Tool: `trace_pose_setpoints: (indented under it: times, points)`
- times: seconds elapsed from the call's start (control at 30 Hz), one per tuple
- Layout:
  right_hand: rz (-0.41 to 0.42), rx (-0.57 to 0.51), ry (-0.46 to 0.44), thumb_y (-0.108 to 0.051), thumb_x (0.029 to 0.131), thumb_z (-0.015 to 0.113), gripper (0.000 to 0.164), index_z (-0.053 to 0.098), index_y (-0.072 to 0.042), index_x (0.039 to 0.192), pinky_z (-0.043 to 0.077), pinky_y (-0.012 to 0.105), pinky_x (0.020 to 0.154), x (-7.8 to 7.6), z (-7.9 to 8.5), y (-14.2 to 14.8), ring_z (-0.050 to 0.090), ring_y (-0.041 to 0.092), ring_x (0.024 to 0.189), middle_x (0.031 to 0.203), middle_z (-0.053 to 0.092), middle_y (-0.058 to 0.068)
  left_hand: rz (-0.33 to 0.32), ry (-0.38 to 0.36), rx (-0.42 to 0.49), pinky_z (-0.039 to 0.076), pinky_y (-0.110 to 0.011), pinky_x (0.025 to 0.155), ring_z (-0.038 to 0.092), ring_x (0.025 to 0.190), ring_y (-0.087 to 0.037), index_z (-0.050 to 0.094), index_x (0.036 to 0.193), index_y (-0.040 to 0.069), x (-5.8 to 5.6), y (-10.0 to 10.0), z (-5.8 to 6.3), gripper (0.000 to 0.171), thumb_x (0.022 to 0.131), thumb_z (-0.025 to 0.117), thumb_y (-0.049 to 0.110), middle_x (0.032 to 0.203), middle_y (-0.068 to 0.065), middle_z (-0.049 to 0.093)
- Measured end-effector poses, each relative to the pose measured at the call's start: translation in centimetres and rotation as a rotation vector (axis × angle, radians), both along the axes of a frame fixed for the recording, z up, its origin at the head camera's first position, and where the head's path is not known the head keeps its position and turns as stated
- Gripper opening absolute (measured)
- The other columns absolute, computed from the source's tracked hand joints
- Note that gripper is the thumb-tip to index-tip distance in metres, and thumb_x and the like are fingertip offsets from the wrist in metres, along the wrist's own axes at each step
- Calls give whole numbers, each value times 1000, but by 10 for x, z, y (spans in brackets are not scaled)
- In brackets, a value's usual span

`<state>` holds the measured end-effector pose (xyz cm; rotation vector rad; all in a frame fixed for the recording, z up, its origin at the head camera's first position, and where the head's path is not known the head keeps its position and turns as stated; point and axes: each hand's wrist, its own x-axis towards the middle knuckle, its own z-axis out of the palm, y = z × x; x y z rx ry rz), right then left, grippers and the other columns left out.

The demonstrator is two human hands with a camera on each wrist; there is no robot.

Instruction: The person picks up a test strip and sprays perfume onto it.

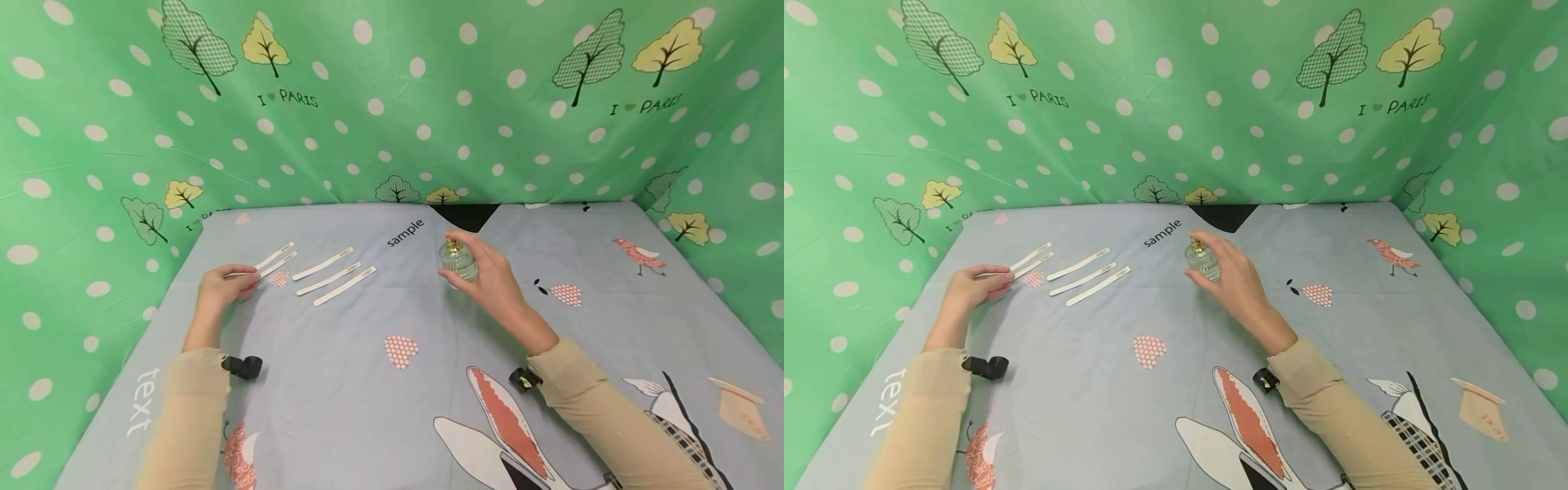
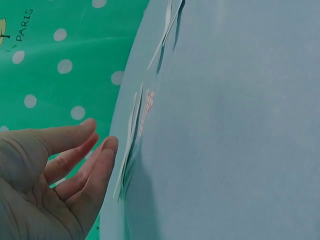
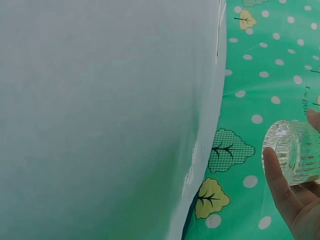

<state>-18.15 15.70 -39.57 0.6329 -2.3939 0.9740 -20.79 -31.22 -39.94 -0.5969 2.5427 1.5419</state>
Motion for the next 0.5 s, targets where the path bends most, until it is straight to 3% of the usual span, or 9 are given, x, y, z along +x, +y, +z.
trace_pose_setpoints:
  times: [0.23,0.5]
  points:
    - [1,3,-2,-20,83,83,64,51,-17,139,59,49,88,0,0,-1,65,32,114,136,62,11,-10,-4,-24,60,-17,71,65,69,6,58,130,-5,-1,9,0,44,93,69,15,70,20,62]
    - [11,-2,6,-19,82,83,65,51,-17,139,59,49,91,0,-1,-2,64,30,117,136,62,10,-33,22,47,60,-18,74,67,71,5,57,129,-7,-3,16,-3,44,92,70,12,70,20,65]
